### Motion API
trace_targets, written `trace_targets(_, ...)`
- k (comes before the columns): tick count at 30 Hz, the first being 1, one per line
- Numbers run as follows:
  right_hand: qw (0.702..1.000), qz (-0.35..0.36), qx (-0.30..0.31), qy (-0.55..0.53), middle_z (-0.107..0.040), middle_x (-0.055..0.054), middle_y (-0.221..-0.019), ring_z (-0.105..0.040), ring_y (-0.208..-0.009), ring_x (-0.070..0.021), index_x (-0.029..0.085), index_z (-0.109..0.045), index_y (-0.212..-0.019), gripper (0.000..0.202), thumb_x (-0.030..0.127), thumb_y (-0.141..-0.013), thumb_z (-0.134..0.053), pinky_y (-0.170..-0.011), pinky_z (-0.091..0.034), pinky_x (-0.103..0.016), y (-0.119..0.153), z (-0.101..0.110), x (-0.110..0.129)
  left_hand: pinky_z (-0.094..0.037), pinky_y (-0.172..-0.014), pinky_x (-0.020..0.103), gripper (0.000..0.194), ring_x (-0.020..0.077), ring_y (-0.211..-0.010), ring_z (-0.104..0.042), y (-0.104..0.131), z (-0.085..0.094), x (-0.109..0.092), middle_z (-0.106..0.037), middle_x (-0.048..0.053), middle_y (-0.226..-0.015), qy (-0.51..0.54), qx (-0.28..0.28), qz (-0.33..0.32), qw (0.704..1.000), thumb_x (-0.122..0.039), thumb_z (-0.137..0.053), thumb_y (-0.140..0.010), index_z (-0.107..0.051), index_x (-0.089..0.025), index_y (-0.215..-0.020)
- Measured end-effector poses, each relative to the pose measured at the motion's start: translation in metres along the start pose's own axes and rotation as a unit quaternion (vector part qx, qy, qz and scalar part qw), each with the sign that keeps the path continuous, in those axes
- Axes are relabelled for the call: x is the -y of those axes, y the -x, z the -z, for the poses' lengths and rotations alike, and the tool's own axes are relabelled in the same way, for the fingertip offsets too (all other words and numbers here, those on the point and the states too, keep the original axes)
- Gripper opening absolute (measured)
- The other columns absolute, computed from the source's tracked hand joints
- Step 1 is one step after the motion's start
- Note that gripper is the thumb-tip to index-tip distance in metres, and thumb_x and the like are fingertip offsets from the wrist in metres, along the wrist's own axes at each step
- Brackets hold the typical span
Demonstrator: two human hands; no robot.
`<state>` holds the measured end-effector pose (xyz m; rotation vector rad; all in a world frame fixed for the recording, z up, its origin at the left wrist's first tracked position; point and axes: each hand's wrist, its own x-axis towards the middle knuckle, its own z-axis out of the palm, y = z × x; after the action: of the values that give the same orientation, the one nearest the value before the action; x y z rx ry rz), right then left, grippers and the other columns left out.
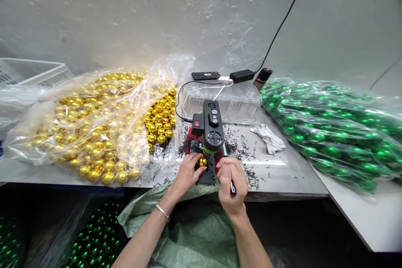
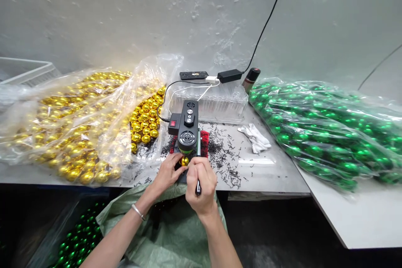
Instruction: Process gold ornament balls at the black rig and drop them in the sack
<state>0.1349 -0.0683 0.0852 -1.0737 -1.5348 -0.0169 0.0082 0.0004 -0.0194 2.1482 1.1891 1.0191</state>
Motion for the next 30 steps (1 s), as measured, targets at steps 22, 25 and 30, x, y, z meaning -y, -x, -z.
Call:
trace_targets(22, 0.995, 0.090, -0.034, 0.021, -0.052, -0.003, -0.080, -0.056, -0.074, -0.0157, 0.021, -0.048, -0.081, 0.018, 0.010, -0.090, -0.036, -0.080, -0.050, -0.041, 0.043, -0.021, -0.042, -0.048, -0.092, 0.042, 0.034, 0.0252, -0.102, -0.061, 0.002, -0.006, 0.011, -0.069, 0.011, -0.109, 0.062, -0.010, -0.009, 0.998, -0.036, -0.068, -0.085, -0.066, -0.018, -0.114)
trace_targets(25, 0.994, 0.096, -0.032, 0.028, -0.052, -0.002, -0.081, -0.057, -0.074, -0.0151, 0.021, -0.047, -0.080, 0.019, 0.010, -0.090, -0.035, -0.084, -0.050, -0.042, 0.047, -0.023, -0.047, -0.048, -0.092, 0.043, 0.034, 0.0254, -0.102, -0.061, 0.001, -0.005, 0.010, -0.069, 0.011, -0.108, 0.068, -0.007, -0.005, 0.998, -0.036, -0.069, -0.085, -0.066, -0.019, -0.114)
trace_targets(30, 0.995, 0.093, -0.014, 0.039, -0.050, -0.001, -0.077, -0.055, -0.072, -0.0139, 0.021, -0.045, -0.077, 0.020, 0.008, -0.089, -0.036, -0.087, -0.049, -0.040, 0.046, -0.020, -0.047, -0.048, -0.091, 0.044, 0.034, 0.0257, -0.100, -0.061, -0.001, -0.005, 0.010, -0.070, 0.011, -0.108, 0.075, -0.006, -0.006, 0.997, -0.034, -0.070, -0.084, -0.066, -0.019, -0.113)
